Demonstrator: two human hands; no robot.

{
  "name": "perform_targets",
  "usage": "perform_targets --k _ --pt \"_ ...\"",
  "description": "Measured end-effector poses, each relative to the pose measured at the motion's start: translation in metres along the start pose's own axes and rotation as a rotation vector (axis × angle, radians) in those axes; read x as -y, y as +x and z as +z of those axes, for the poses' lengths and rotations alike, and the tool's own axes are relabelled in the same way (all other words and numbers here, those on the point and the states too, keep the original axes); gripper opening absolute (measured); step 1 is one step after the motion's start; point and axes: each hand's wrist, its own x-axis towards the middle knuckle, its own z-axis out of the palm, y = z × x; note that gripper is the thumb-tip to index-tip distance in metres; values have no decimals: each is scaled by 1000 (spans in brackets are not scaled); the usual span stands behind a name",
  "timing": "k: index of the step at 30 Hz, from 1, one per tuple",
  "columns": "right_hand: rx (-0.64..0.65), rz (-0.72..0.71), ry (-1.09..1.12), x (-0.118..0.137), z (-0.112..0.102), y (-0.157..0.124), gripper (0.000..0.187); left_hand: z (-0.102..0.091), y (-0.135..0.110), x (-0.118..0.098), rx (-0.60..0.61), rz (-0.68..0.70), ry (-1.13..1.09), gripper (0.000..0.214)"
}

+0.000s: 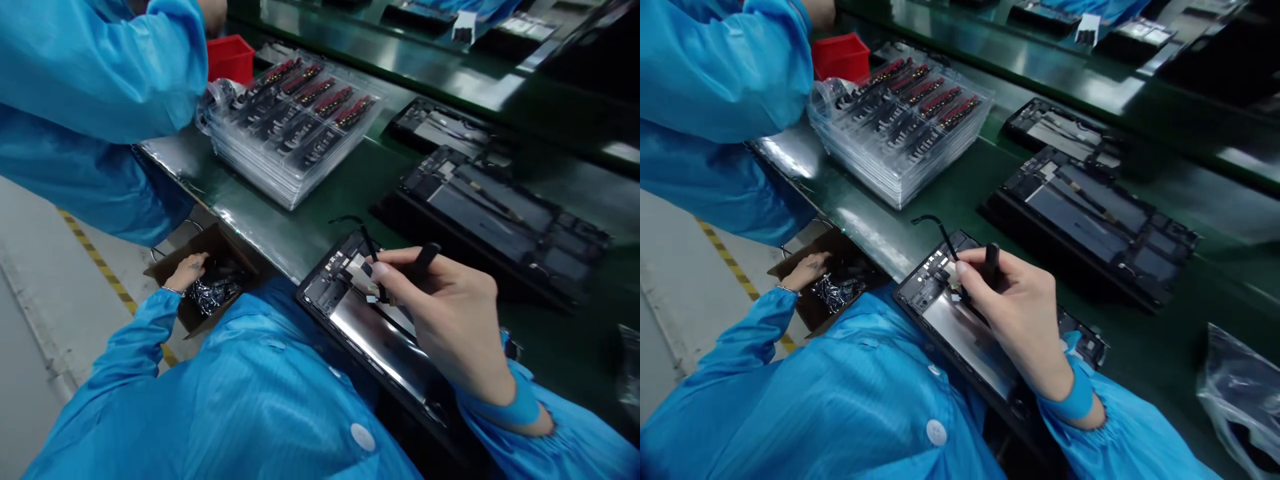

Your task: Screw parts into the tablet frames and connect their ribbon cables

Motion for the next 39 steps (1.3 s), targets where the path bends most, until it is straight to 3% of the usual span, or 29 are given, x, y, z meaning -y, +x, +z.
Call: perform_targets --k 3,5,8,9,10,11,13,15,16,19,24,27,29,30,32,34,36,37,39 --pt "2 49 17 0 -1 0 12 -20 -15 6 -100 -35 -26 24" --pt "3 80 39 -1 -1 -1 14 -45 -26 -3 -235 -53 -44 27" --pt "7 120 134 -3 1 -5 17 -86 -39 -53 -487 20 -130 40" --pt "10 130 173 -4 3 -6 17 -98 -41 -78 -558 108 -204 41" --pt "8 137 209 -5 4 -8 18 -110 -43 -105 -582 330 -443 37" --pt "1 139 240 -6 6 -9 18 -120 -44 -132 -473 567 -668 33" --pt "-15 131 298 -9 10 -10 19 -136 -43 -183 -107 841 -1016 36" --pt "-24 115 354 -11 13 -9 21 -147 -38 -220 197 925 -1266 41" --pt "-24 107 372 -11 14 -8 22 -151 -35 -232 281 926 -1358 41" --pt "-66 53 398 -11 12 -1 22 -162 -23 -245 321 921 -1415 41" --pt "-109 -88 340 -5 0 11 27 -185 -6 -243 422 1130 -923 29" --pt "-120 -85 296 -4 -3 13 13 -193 -3 -246 530 1143 -732 26" --pt "-153 -70 307 -3 -3 13 9 -196 -3 -247 528 1136 -632 25" --pt "-170 -60 318 -3 -2 13 8 -196 -3 -247 476 1144 -608 23" --pt "-197 -34 351 -3 -2 13 9 -194 -5 -245 218 1188 -612 36" --pt "-206 -14 387 -2 -1 14 12 -190 -7 -243 -214 1287 -583 45" --pt "-207 -10 401 0 -1 15 13 -186 -11 -243 -666 1393 -427 27" --pt "-213 -14 394 1 -1 15 13 -184 -13 -243 -830 1423 -320 17" --pt "-227 -27 360 3 0 15 13 -182 -18 -246 -1021 1435 -151 14"
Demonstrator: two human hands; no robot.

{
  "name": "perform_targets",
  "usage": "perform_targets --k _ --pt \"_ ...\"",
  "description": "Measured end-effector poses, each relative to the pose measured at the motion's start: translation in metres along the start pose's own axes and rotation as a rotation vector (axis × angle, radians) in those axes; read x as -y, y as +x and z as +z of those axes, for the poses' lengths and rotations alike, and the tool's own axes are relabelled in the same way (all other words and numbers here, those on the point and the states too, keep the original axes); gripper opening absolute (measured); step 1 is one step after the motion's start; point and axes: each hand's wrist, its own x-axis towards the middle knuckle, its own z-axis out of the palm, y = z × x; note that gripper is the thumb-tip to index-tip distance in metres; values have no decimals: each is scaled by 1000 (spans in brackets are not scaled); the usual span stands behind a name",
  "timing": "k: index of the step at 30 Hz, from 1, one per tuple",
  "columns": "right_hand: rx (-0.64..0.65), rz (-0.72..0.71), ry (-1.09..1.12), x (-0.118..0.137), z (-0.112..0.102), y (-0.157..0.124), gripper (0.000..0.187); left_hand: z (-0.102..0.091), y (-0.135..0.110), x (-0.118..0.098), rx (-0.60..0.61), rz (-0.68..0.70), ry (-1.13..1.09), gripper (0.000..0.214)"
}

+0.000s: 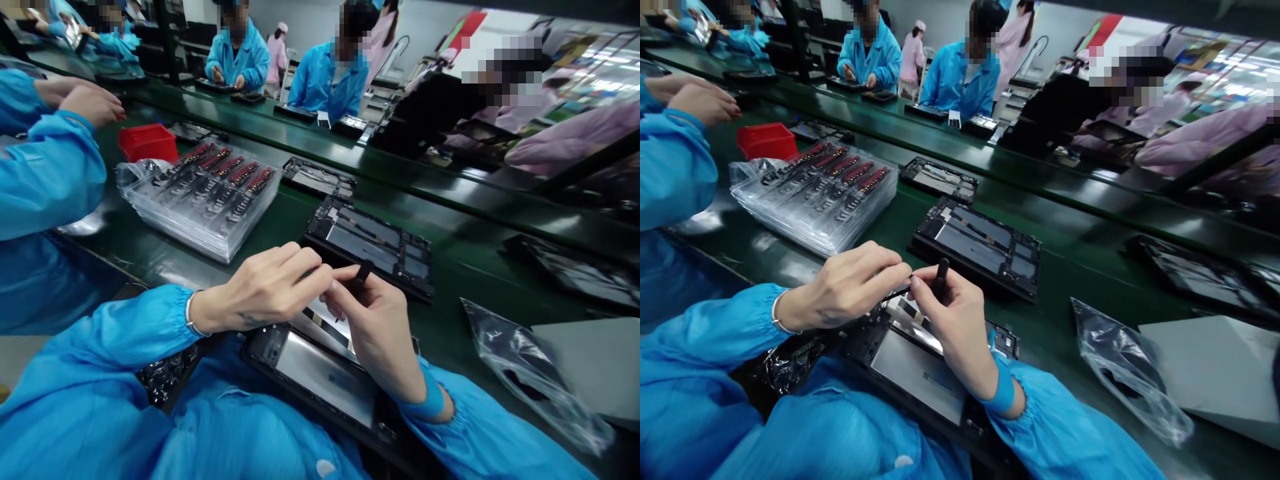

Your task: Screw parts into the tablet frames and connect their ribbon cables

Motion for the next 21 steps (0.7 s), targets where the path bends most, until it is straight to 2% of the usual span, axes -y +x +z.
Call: perform_targets --k 3,12,18,20,21 --pt "-4 -33 -64 3 1 0 12 1 2 -5 9 17 94 16" --pt "3 -76 -151 10 0 -5 11 -6 2 -11 37 -16 153 16" --pt "25 -146 -213 11 -2 -7 11 -1 4 -12 17 18 155 14" --pt "42 -142 -243 10 -3 -10 10 -5 -2 -9 -2 -36 111 13" --pt "44 -136 -263 10 -4 -12 10 -10 -8 -7 -10 -110 64 12"
